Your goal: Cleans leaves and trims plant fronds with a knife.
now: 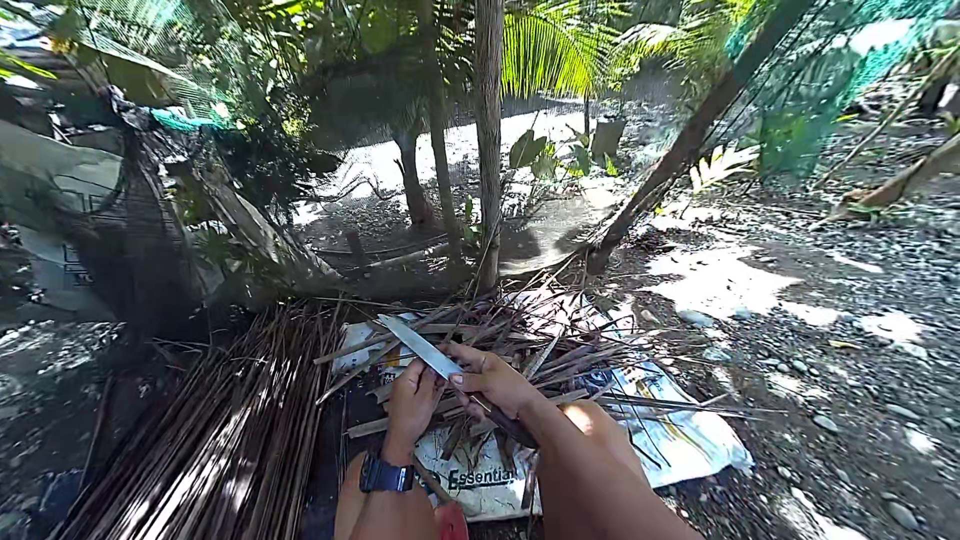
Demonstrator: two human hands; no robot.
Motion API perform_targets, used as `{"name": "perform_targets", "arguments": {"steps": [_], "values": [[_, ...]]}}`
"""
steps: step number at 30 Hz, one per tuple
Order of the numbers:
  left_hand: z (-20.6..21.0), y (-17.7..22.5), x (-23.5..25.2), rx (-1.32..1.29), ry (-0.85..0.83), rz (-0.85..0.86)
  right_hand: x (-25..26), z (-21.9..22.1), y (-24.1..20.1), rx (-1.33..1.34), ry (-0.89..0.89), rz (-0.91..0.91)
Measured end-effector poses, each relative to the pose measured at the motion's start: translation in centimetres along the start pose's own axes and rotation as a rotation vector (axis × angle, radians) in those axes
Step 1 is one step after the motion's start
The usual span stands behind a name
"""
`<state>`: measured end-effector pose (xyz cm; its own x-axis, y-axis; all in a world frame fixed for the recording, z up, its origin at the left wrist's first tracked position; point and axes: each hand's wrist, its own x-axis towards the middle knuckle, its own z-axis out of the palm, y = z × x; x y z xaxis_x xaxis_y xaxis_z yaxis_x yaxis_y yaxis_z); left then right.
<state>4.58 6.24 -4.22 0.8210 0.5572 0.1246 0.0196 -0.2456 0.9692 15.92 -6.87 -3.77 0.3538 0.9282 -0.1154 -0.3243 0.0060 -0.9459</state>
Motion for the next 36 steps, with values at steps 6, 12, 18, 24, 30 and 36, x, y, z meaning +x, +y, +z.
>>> {"name": "perform_targets", "arguments": {"steps": [6,12,18,24,30,36], "values": [[-1.3,0.8,0.0,0.399,-0.041,0.063,0.2,-0.3,-0.1,0.015,0.017,0.028],[-2.0,1.0,-0.4,0.396,-0.093,-0.014,0.6,-1.1,-1.0,0.137,0.217,-0.057],[-2.2,0.7,-0.2,0.198,-0.112,-0.145,0.4,-1.2,-0.6,0.142,0.139,-0.034],[-3.7,1.2,-0.7,0.359,-0.158,-0.080,0.2,-2.7,-0.9,0.258,0.228,-0.077],[-7.1,2.1,-1.5,0.500,-0.232,-0.066,0.3,-3.6,-1.0,0.316,0.240,-0.075],[-12.8,0.0,-3.6,0.444,-0.242,-0.076,0.6,-4.6,-1.4,0.385,0.342,-0.132]]}}
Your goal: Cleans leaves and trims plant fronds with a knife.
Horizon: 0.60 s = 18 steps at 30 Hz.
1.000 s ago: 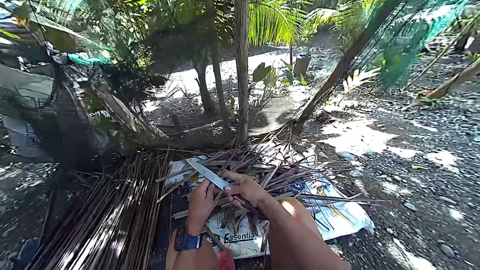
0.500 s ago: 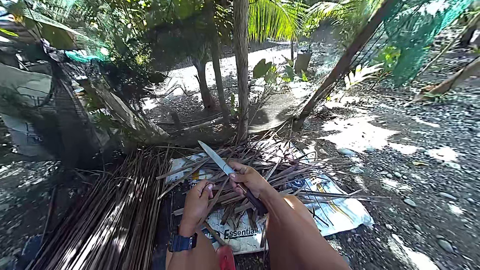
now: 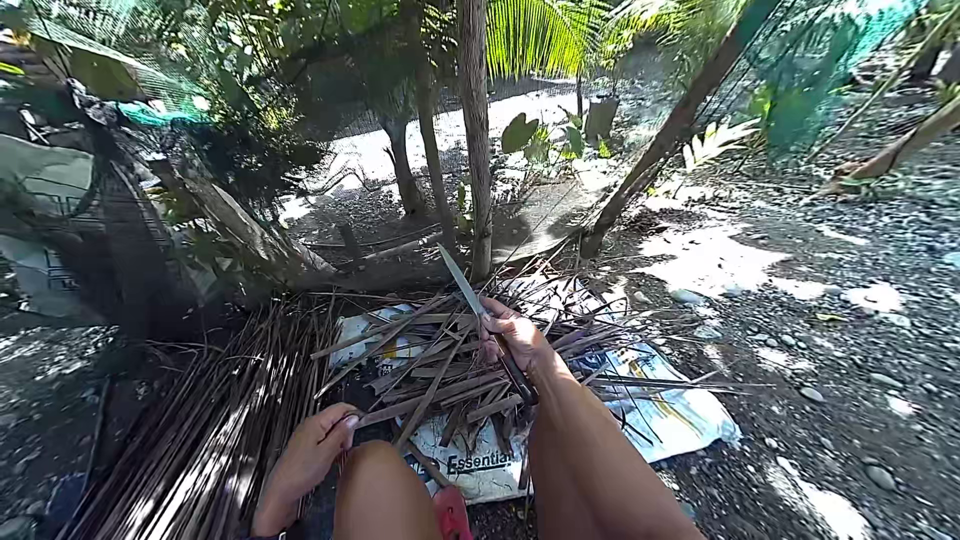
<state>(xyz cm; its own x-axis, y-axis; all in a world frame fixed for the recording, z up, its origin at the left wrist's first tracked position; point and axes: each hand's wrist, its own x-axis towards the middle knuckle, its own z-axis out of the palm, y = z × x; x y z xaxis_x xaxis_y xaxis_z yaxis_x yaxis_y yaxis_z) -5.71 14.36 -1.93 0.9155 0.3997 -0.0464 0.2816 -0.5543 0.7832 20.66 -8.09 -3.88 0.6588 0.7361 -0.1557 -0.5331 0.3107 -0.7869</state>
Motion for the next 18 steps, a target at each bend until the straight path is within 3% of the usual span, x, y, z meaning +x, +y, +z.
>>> {"name": "perform_targets", "arguments": {"steps": [7,12,18], "values": [[1.4,-0.4,-0.2,-0.046,0.008,-0.016,-0.4,0.9,1.6,-0.085,-0.228,0.084],[0.9,-0.6,-0.5,0.060,0.033,-0.013,-0.1,0.0,0.8,-0.062,-0.119,0.052],[-1.7,-3.9,-3.4,0.162,0.071,-0.034,-0.2,-1.4,-0.5,0.007,-0.040,-0.010]]}}
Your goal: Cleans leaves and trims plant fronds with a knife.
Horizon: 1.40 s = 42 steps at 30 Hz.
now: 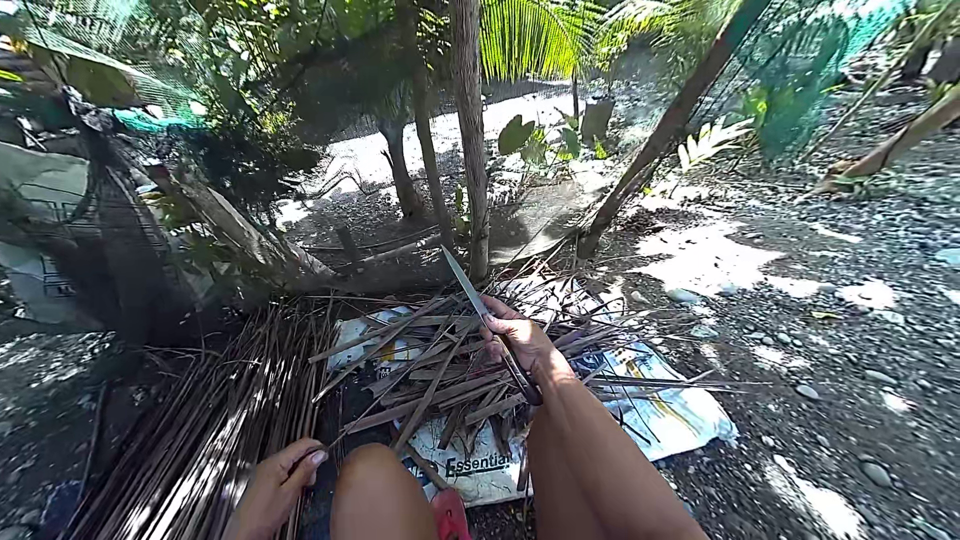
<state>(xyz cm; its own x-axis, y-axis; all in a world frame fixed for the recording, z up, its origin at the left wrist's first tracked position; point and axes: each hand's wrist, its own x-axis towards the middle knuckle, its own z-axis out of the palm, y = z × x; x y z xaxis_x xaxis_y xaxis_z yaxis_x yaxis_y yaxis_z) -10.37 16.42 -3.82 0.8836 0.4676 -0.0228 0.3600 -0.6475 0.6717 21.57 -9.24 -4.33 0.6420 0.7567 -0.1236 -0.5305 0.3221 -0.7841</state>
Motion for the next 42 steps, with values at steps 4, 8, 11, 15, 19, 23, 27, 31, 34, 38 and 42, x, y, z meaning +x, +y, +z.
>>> {"name": "perform_targets", "arguments": {"steps": [4,8,11,15,19,23,27,31,34,38,42], "values": [[-1.4,-1.0,-1.8,-0.047,-0.091,-0.099,0.0,-0.1,-0.2,-0.050,0.048,-0.010],[-2.6,-2.5,-3.6,-0.157,-0.177,-0.159,0.0,-0.2,-0.5,-0.040,0.069,-0.032],[-2.5,-3.0,-4.1,-0.153,-0.149,-0.189,0.1,-0.1,-0.2,-0.064,0.010,-0.036],[0.0,-1.1,-3.2,0.006,0.063,-0.072,0.0,1.1,1.1,-0.203,-0.136,0.082],[3.9,2.2,-0.9,0.200,0.321,0.190,-0.2,3.0,3.5,-0.247,-0.237,0.235],[6.5,4.4,0.6,0.304,0.471,0.253,-0.4,4.0,4.9,-0.272,-0.274,0.305],[7.5,5.0,0.7,0.373,0.528,0.302,-0.3,3.9,4.9,-0.209,-0.246,0.309],[7.1,3.9,-0.3,0.395,0.580,0.342,0.0,3.2,3.5,-0.123,-0.101,0.236],[6.6,3.2,-1.0,0.423,0.607,0.362,0.1,2.7,2.6,-0.079,-0.096,0.214],[7.5,4.2,-0.3,0.441,0.674,0.348,-0.5,3.7,4.2,-0.151,-0.284,0.281],[8.8,5.9,1.0,0.459,0.701,0.365,-1.4,5.1,6.1,-0.199,-0.429,0.356]]}}
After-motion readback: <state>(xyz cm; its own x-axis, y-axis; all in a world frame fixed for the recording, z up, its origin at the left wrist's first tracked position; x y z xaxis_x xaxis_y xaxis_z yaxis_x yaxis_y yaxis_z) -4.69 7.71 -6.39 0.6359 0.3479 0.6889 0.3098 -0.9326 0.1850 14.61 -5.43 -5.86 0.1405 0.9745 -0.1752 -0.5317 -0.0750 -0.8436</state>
